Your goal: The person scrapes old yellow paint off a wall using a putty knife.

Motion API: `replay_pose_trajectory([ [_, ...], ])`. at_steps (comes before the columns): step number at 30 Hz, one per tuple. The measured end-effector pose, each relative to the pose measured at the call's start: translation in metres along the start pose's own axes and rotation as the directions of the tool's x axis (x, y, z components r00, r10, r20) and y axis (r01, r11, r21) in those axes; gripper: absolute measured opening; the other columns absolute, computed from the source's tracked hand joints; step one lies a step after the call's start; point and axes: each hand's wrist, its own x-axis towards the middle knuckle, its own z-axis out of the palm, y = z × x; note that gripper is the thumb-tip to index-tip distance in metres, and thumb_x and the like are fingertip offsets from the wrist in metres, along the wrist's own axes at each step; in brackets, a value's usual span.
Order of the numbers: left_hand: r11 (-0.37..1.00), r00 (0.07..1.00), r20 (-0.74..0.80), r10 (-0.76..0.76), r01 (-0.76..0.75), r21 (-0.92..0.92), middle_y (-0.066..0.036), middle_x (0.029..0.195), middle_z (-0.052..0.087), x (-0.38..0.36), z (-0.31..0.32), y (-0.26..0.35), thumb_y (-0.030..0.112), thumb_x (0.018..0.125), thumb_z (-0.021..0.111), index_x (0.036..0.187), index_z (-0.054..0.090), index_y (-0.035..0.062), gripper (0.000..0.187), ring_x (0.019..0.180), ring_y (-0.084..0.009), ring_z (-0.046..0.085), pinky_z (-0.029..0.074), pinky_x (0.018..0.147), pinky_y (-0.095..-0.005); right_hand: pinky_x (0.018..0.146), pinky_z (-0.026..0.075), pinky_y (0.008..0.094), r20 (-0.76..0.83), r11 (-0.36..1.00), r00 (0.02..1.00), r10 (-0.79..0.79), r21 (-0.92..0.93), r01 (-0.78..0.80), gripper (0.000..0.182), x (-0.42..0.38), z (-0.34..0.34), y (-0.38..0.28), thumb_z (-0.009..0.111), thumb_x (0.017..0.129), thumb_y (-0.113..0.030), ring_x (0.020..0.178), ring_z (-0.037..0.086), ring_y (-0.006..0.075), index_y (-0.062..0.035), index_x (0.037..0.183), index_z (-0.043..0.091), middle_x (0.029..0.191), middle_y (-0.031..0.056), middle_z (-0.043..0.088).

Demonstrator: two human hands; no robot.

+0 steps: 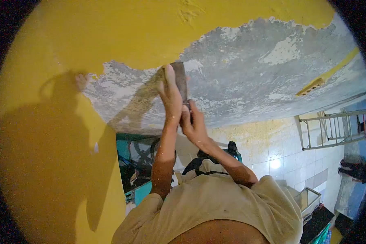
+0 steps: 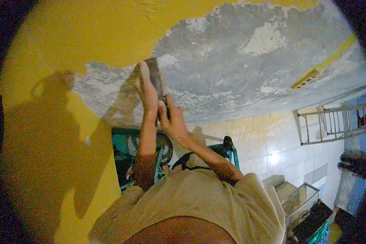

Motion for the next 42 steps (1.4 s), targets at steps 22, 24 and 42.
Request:
replay_pose_trajectory([
  [22, 0.990, 0.972, -0.227, 0.061, -0.088, -0.107, -0.006, 0.080, 0.054, 0.022, 0.024, -0.061, 0.050, 0.092, 0.044, 0.093, 0.057, 0.0019, 0.050, 0.077, -0.0170, 0.052, 0.041, 0.072, -0.0302, 0.046, 0.037, 0.0392, 0.159, 0.894, 0.983, -0.091, -0.421, 0.151, 0.016, 0.014, -0.062, -0.055, 0.049, 0.092, -0.015, 0.053, 0.051, 0.0423, 0.0008, 0.091, 0.047, 0.059, 0.0254, 0.048],
  [24, 0.975, 0.975, -0.206, -0.086, 0.040, -0.218, -0.007, 0.087, 0.054, 0.006, 0.030, -0.043, 0.048, 0.093, 0.043, 0.098, 0.056, -0.0008, 0.051, 0.083, -0.0186, 0.051, 0.040, 0.077, -0.0307, 0.046, 0.037, 0.0393, 0.161, 0.891, 0.981, -0.105, -0.423, 0.164, 0.016, 0.015, -0.062, -0.047, 0.049, 0.092, -0.015, 0.054, 0.051, 0.0427, 0.0007, 0.091, 0.047, 0.059, 0.0259, 0.048],
  [42, -0.009, 0.329, 0.350, 0.877, -0.717, 0.698, -0.015, 0.139, 0.038, 0.015, 0.089, -0.065, 0.031, 0.084, 0.058, 0.126, 0.055, 0.0218, 0.042, 0.132, -0.0381, 0.027, 0.010, 0.105, -0.0605, 0.052, 0.044, 0.0382, 0.211, 0.669, 0.764, 0.610, -0.654, -0.353, 0.034, -0.112, -0.249, 0.048, 0.053, 0.091, -0.031, 0.054, 0.054, 0.0220, 0.0022, 0.087, 0.058, 0.062, 0.0155, 0.059],
])
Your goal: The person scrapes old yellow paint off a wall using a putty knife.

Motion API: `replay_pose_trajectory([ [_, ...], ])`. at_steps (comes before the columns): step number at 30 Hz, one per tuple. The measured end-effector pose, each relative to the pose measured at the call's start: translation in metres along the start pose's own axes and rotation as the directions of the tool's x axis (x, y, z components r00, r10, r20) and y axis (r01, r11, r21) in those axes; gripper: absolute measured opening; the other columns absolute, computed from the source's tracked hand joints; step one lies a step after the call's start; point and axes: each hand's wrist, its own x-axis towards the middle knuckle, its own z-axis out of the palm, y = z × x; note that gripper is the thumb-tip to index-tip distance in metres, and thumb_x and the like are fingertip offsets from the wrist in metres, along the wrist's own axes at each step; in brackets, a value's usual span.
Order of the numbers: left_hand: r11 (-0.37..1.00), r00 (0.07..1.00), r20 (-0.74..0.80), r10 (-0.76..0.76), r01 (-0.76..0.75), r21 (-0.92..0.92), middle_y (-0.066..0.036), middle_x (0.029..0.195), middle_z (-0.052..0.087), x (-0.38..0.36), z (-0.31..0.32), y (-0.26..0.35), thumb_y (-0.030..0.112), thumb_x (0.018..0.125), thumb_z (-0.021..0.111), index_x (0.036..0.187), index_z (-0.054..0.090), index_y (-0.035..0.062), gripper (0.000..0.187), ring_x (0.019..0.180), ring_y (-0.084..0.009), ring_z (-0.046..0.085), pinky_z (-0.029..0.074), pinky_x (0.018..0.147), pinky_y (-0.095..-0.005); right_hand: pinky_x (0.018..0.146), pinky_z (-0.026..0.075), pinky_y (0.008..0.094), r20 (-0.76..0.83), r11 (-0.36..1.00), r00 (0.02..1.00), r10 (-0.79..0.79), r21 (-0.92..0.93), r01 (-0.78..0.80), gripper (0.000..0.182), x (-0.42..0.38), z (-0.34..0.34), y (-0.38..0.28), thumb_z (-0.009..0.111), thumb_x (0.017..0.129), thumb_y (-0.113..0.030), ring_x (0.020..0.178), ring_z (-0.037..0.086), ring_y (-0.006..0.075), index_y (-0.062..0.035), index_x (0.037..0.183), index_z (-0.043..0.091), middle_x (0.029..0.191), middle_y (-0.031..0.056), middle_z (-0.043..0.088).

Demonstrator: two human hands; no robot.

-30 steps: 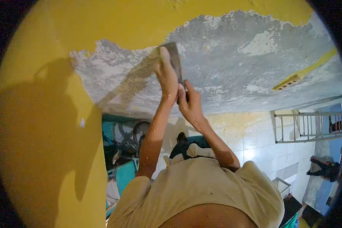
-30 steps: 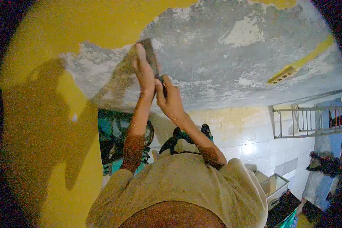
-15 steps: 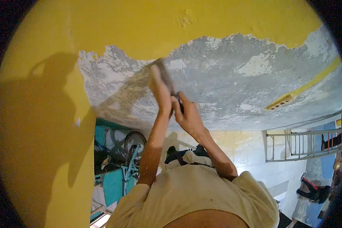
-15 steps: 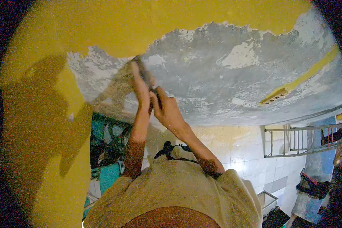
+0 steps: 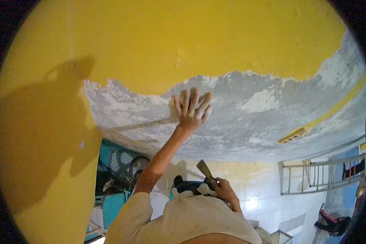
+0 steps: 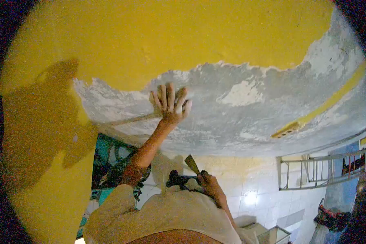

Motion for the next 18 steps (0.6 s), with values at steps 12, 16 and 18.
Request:
replay_pose_trajectory([
  [12, 0.625, 0.478, 0.812, -0.334, 0.757, -0.189, -0.023, 0.143, 0.027, -0.216, -0.002, 0.159, 0.033, 0.085, 0.059, 0.137, 0.035, 0.0101, 0.062, 0.134, -0.0385, 0.021, 0.024, 0.104, -0.0538, 0.042, 0.037, 0.0248, 0.095, 0.710, 0.974, 0.204, 0.671, -0.214, 0.025, -0.039, -0.021, 0.081, 0.053, 0.093, -0.022, 0.049, 0.048, 0.0092, 0.0012, 0.103, 0.053, 0.062, 0.0040, 0.056],
  [16, -0.625, -0.495, 0.861, -0.114, 0.710, 0.325, -0.016, 0.137, 0.033, -0.252, -0.004, 0.181, 0.049, 0.084, 0.057, 0.139, 0.024, 0.0101, 0.075, 0.124, -0.0333, 0.039, 0.041, 0.088, -0.0453, 0.048, 0.038, 0.0234, 0.008, 0.560, 0.980, 0.198, 0.820, -0.119, 0.023, -0.046, -0.022, 0.070, 0.052, 0.094, -0.020, 0.055, 0.051, 0.0106, -0.0031, 0.108, 0.050, 0.066, 0.0036, 0.056],
  [18, -0.860, -0.526, 0.847, -0.085, 0.467, 0.204, -0.012, 0.128, 0.041, -0.219, -0.003, 0.179, 0.050, 0.084, 0.058, 0.138, 0.020, 0.0085, 0.078, 0.105, -0.0248, 0.056, 0.047, 0.074, -0.0412, 0.049, 0.039, 0.0237, -0.006, 0.468, 0.974, 0.225, 0.878, -0.102, 0.023, -0.045, -0.022, 0.058, 0.051, 0.094, -0.021, 0.056, 0.051, 0.0118, -0.0046, 0.110, 0.049, 0.066, 0.0038, 0.056],
])
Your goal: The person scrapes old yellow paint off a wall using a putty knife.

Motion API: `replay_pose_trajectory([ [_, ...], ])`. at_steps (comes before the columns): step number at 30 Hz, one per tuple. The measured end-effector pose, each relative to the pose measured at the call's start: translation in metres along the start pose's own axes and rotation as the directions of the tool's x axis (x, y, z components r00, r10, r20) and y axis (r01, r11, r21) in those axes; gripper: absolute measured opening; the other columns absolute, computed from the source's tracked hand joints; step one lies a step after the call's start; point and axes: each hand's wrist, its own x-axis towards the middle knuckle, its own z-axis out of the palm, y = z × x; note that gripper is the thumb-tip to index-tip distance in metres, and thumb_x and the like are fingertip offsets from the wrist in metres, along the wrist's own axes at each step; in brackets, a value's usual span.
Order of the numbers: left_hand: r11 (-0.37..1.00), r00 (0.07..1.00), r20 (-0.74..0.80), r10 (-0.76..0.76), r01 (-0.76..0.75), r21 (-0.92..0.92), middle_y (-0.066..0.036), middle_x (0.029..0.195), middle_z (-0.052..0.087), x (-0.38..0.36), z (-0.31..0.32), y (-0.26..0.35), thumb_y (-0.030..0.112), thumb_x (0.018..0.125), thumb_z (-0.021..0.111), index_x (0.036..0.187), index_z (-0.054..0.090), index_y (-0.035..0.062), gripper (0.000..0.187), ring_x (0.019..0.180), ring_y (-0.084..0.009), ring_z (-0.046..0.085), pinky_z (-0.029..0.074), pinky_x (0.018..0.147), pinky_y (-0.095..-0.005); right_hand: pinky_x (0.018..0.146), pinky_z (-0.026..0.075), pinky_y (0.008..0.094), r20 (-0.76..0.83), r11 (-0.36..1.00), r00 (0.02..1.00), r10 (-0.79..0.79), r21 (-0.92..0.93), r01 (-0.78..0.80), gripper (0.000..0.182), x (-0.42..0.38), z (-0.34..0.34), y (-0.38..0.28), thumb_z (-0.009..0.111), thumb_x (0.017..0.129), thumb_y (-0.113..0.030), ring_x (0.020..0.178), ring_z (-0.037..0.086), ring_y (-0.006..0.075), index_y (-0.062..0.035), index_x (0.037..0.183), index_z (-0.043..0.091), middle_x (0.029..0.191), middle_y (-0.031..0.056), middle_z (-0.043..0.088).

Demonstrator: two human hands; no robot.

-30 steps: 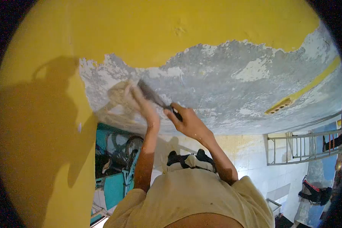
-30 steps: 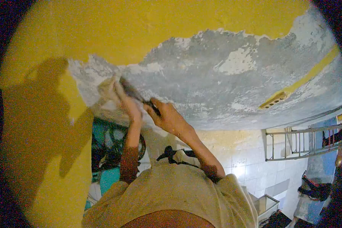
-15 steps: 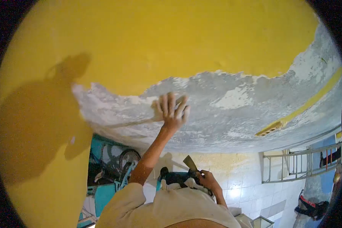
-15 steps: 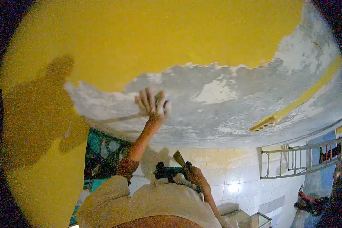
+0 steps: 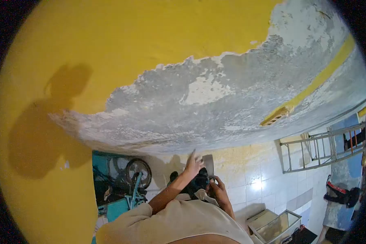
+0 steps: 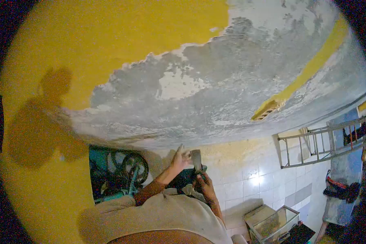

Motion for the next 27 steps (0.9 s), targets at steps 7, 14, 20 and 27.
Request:
replay_pose_trajectory([
  [7, 0.780, 0.880, 0.158, 0.448, -0.471, 0.411, -0.013, 0.112, 0.055, -0.023, 0.011, 0.031, 0.039, 0.087, 0.059, 0.131, 0.032, 0.0078, 0.060, 0.100, -0.0242, 0.060, 0.050, 0.072, -0.0369, 0.053, 0.043, 0.0264, 0.183, 0.996, 0.983, 0.031, 0.076, -0.045, 0.023, 0.028, 0.046, -0.025, 0.046, 0.096, -0.023, 0.061, 0.055, 0.0155, -0.0078, 0.113, 0.046, 0.071, 0.0058, 0.056],
  [14, 0.958, 0.961, -0.034, 0.275, -0.271, 0.090, -0.009, 0.088, 0.061, -0.059, -0.054, 0.049, 0.043, 0.090, 0.052, 0.104, 0.054, -0.0001, 0.046, 0.079, -0.0225, 0.062, 0.051, 0.068, -0.0362, 0.062, 0.047, 0.0307, 0.419, 0.824, 0.903, 0.098, -0.543, 0.162, 0.028, 0.057, 0.079, -0.019, 0.049, 0.094, -0.023, 0.068, 0.061, 0.0179, -0.0006, 0.111, 0.051, 0.076, 0.0085, 0.064],
  [20, 0.778, 0.768, -0.187, 0.612, -0.627, -0.029, -0.005, 0.083, 0.059, -0.085, -0.101, 0.058, 0.046, 0.090, 0.051, 0.104, 0.055, 0.0024, 0.046, 0.076, -0.0186, 0.060, 0.049, 0.065, -0.0313, 0.073, 0.047, 0.0458, 0.640, -0.086, 0.764, 0.088, -0.759, 0.646, 0.029, 0.102, 0.064, 0.023, 0.054, 0.088, -0.027, 0.090, 0.060, 0.0356, -0.0020, 0.105, 0.056, 0.095, 0.0198, 0.064],
  [27, 0.746, 0.725, -0.471, 0.503, -0.639, -0.188, 0.002, 0.061, 0.046, -0.103, -0.108, 0.063, 0.050, 0.088, 0.053, 0.088, 0.056, 0.0099, 0.040, 0.049, -0.0075, 0.042, 0.034, 0.043, -0.0236, 0.102, 0.022, 0.0606, 0.704, -0.248, 0.694, 0.149, -0.653, 0.715, 0.067, 0.073, 0.101, -0.028, 0.043, 0.089, -0.054, 0.133, 0.017, 0.0444, -0.0053, 0.133, 0.037, 0.140, 0.0268, 0.028],
])
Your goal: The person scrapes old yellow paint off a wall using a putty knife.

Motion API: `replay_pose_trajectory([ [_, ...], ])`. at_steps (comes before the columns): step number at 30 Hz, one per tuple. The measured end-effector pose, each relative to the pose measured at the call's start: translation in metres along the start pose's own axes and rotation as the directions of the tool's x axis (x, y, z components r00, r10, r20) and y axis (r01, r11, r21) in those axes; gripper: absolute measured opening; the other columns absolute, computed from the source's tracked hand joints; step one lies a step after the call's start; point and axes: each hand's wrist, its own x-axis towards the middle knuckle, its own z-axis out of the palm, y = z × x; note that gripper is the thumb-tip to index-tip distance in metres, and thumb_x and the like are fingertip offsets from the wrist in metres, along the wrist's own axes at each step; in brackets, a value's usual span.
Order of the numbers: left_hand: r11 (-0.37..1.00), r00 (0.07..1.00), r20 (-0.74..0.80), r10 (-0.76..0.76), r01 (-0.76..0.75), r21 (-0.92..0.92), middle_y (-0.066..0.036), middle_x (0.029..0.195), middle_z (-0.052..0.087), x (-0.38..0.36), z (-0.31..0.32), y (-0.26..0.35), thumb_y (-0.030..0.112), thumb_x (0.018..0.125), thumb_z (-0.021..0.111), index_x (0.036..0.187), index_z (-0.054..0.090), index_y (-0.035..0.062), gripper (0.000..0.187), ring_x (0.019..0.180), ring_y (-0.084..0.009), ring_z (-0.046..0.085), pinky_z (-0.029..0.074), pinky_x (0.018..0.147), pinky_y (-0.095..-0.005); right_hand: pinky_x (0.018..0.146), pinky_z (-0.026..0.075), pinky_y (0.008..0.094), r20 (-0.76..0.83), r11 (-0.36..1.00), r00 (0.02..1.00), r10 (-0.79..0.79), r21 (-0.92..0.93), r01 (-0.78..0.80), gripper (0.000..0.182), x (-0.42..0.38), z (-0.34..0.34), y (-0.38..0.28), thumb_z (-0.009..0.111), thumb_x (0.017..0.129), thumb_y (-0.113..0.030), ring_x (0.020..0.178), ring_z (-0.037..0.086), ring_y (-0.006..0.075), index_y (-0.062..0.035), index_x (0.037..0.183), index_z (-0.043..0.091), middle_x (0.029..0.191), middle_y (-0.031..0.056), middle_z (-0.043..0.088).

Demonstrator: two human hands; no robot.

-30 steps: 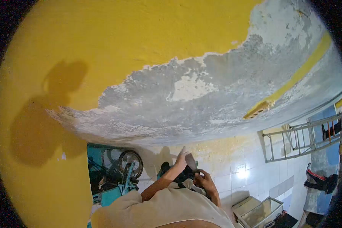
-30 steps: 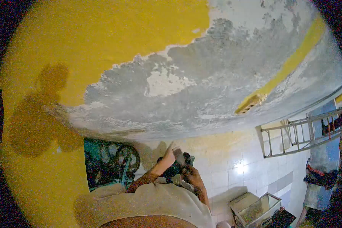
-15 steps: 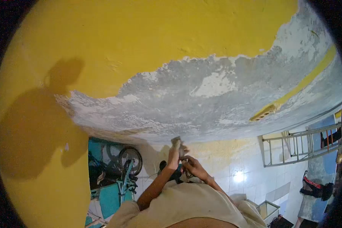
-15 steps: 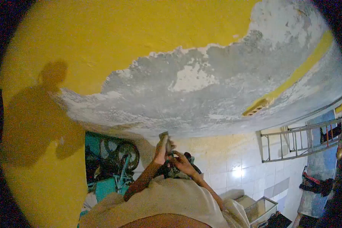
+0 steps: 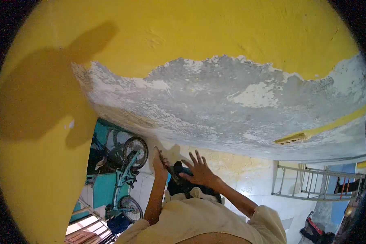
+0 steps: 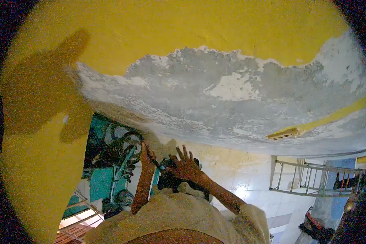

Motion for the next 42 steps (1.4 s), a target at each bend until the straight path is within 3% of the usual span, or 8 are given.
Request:
replay_pose_trajectory([
  [6, 0.910, 0.918, 0.377, -0.126, -0.044, 0.411, 0.004, 0.053, 0.041, -0.012, 0.062, -0.021, 0.039, 0.090, 0.054, 0.081, 0.054, 0.0106, 0.030, 0.041, -0.0054, 0.036, 0.026, 0.038, -0.0207, 0.104, 0.023, 0.0567, 0.172, 0.973, 0.985, -0.007, 0.229, -0.033, 0.073, -0.007, 0.013, -0.019, 0.045, 0.090, -0.051, 0.134, 0.020, 0.0424, -0.0015, 0.139, 0.023, 0.141, 0.0276, 0.027],
  [9, 0.908, 0.773, 0.604, -0.195, -0.091, 0.409, 0.003, 0.054, 0.043, -0.028, 0.095, -0.017, 0.031, 0.091, 0.054, 0.080, 0.052, 0.0098, 0.024, 0.041, -0.0055, 0.038, 0.027, 0.038, -0.0209, 0.080, 0.045, 0.0371, -0.323, 0.723, 0.886, 0.334, 0.690, -0.021, 0.034, -0.017, 0.052, -0.010, 0.051, 0.093, -0.018, 0.093, 0.058, 0.0283, 0.0050, 0.116, 0.043, 0.099, 0.0192, 0.058],
  [12, 0.941, 0.639, 0.736, -0.222, -0.058, 0.334, 0.001, 0.056, 0.047, -0.035, 0.122, -0.014, 0.025, 0.091, 0.056, 0.083, 0.051, 0.0067, 0.021, 0.041, -0.0063, 0.041, 0.031, 0.038, -0.0219, 0.067, 0.047, 0.0312, -0.269, 0.436, 0.789, 0.552, 0.900, 0.002, 0.025, -0.025, 0.031, -0.014, 0.049, 0.094, -0.020, 0.073, 0.056, 0.0184, 0.0040, 0.101, 0.049, 0.080, 0.0089, 0.056],
  [17, 0.941, 0.624, 0.754, -0.205, -0.088, 0.328, -0.003, 0.067, 0.056, -0.034, 0.137, 0.003, 0.027, 0.091, 0.055, 0.088, 0.056, 0.0022, 0.025, 0.057, -0.0086, 0.053, 0.043, 0.050, -0.0230, 0.048, 0.037, 0.0251, -0.274, 0.440, 0.731, 0.624, 0.897, -0.039, 0.029, -0.006, -0.019, -0.032, 0.043, 0.096, -0.027, 0.054, 0.045, 0.0081, 0.0012, 0.092, 0.048, 0.062, 0.0016, 0.049],
  [19, 0.769, 0.687, 0.662, 0.300, -0.585, 0.259, -0.001, 0.069, 0.056, -0.037, 0.142, 0.016, 0.027, 0.092, 0.055, 0.089, 0.057, -0.0002, 0.027, 0.066, -0.0083, 0.053, 0.044, 0.060, -0.0234, 0.049, 0.038, 0.0258, -0.357, 0.464, 0.707, 0.610, 0.885, 0.046, 0.031, 0.005, -0.031, -0.046, 0.042, 0.096, -0.026, 0.056, 0.046, 0.0084, 0.0031, 0.103, 0.048, 0.062, 0.0025, 0.050],
  [23, 0.844, 0.709, 0.672, 0.216, -0.482, 0.238, 0.005, 0.065, 0.044, -0.038, 0.167, 0.100, 0.028, 0.092, 0.052, 0.073, 0.052, 0.0017, 0.033, 0.063, -0.0064, 0.039, 0.035, 0.054, -0.0263, 0.047, 0.037, 0.0233, -0.462, 0.436, 0.685, 0.563, 0.870, 0.229, 0.029, 0.055, -0.069, -0.088, 0.044, 0.096, -0.023, 0.054, 0.045, 0.0060, 0.0010, 0.111, 0.042, 0.060, 0.0019, 0.050],
  [30, 0.519, 0.446, 0.752, 0.484, -0.839, 0.164, 0.001, 0.062, 0.037, -0.006, 0.178, 0.168, 0.028, 0.094, 0.049, 0.068, 0.043, 0.0008, 0.038, 0.061, -0.0079, 0.035, 0.032, 0.052, -0.0265, 0.040, 0.028, 0.0202, -0.617, 0.463, 0.579, 0.533, 0.785, 0.411, 0.024, 0.127, -0.084, -0.119, 0.042, 0.097, -0.024, 0.046, 0.035, 0.0034, -0.0016, 0.106, 0.041, 0.058, -0.0039, 0.040],
  [42, 0.704, 0.537, 0.768, 0.349, -0.691, 0.164, 0.006, 0.057, 0.032, -0.016, 0.198, 0.202, 0.034, 0.093, 0.051, 0.061, 0.039, 0.0050, 0.045, 0.053, -0.0065, 0.031, 0.025, 0.046, -0.0286, 0.045, 0.029, 0.0179, -0.679, 0.512, 0.461, 0.571, 0.733, 0.447, 0.026, 0.154, -0.099, -0.151, 0.041, 0.097, -0.030, 0.053, 0.036, 0.0020, -0.0041, 0.101, 0.039, 0.065, -0.0038, 0.042],
])
